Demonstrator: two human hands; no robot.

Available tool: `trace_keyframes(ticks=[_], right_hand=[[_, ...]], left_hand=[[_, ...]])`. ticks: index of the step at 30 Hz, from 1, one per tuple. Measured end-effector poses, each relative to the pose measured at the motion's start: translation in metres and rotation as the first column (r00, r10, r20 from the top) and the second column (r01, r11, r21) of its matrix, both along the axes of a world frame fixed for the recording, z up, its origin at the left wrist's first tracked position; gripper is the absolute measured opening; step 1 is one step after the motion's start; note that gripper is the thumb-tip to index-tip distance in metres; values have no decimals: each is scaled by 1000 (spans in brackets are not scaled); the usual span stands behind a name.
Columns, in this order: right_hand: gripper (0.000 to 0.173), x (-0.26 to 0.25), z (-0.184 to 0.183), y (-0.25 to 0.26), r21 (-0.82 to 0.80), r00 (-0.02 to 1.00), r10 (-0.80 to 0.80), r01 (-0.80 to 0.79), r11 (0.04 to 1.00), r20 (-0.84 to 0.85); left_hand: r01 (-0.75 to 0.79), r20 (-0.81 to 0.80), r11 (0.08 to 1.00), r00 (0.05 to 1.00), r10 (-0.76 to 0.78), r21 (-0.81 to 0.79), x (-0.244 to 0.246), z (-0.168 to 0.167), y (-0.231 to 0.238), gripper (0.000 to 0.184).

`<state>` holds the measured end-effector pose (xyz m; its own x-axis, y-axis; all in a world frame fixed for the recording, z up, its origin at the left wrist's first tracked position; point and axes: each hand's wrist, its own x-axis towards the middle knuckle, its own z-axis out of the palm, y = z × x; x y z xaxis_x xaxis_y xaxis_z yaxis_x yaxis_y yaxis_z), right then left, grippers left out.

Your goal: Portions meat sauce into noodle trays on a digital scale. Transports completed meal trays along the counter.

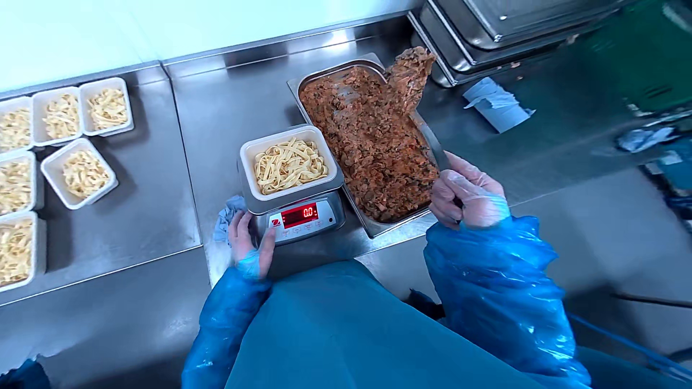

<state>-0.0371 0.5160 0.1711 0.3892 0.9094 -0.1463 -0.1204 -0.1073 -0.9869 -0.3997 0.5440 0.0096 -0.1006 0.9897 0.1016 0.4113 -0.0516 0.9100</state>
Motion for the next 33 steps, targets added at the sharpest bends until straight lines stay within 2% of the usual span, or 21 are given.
trace_keyframes(ticks=[3,6,9,10,11,13,14,15,17,21,22,31,33], right_hand=[[46,-3,15,-7,26,995,76,-78,997,71],[50,-17,30,-13,-32,975,142,-139,990,168],[50,-32,24,-17,-106,923,225,-202,974,312],[50,-34,16,-17,-124,862,280,-251,960,422],[50,-35,8,-15,-152,746,338,-309,939,573],[50,-35,-7,-9,-209,394,367,-389,897,843],[51,-35,-13,-6,-239,263,362,-403,883,894],[52,-36,-16,-4,-260,199,362,-406,876,910],[52,-38,-16,-2,-222,212,324,-395,892,922],[47,-40,-5,-3,-99,404,231,-321,942,885],[46,-40,0,-3,-102,425,232,-306,946,875],[47,-45,2,-8,-56,492,213,-315,947,844],[47,-45,2,-9,-39,481,211,-343,938,851]], left_hand=[[-49,29,997,998,48,55,-5,1,-1,49],[-82,14,994,997,81,65,-10,-4,-2,45],[-110,-3,994,994,110,28,-11,4,-1,42],[-114,1,993,993,114,4,-11,7,-1,41],[-115,5,993,993,115,-16,-11,9,-1,42],[-114,8,993,993,114,-24,-11,10,-1,42],[-116,8,993,993,116,-26,-11,11,-1,42],[-118,5,993,993,118,-25,-12,12,-2,43],[-131,0,991,991,131,-22,-14,16,-3,42],[-177,39,984,983,178,-20,-18,20,-6,41],[-181,53,983,982,182,-21,-19,20,-6,41],[-189,63,982,980,190,-30,-19,14,-7,39],[-197,67,980,978,198,-30,-19,13,-7,38]])
